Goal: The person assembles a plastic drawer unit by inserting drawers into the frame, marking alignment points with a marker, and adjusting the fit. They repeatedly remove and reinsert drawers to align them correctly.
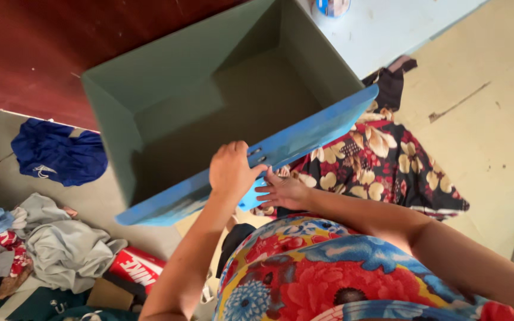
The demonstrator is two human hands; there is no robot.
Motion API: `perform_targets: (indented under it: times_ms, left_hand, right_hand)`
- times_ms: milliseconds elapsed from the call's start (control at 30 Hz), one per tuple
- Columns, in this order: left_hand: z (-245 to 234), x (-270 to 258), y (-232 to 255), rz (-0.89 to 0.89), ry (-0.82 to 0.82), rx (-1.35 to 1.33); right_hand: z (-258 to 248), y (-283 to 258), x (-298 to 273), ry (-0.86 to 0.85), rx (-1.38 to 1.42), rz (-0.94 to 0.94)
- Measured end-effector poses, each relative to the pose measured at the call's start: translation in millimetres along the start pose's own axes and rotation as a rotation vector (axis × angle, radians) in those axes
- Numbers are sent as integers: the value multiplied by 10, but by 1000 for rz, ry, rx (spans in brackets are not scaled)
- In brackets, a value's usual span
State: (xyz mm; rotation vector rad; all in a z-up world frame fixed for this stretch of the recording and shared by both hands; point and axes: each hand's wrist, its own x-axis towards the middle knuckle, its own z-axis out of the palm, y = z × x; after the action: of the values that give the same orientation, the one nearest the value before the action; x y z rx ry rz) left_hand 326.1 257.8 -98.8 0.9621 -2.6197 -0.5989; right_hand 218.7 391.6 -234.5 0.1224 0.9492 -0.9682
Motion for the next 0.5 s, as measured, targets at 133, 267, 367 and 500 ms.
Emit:
perform_targets:
  times_ms: [133,267,367,500]
  left_hand:
    - [504,-428,-364,17,-75,15]
    - [708,-732,-515,70,-87,-52]
    - [590,-868,-567,148,43,-127]
    - [165,-1089,-845,170,345,-127]
  right_hand:
    - [21,196,15,174,-100,-64]
    - [257,349,-81,183,23,-250]
    - [525,427,-130,387,165,-495]
    - [880,436,-116,628,-237,-912]
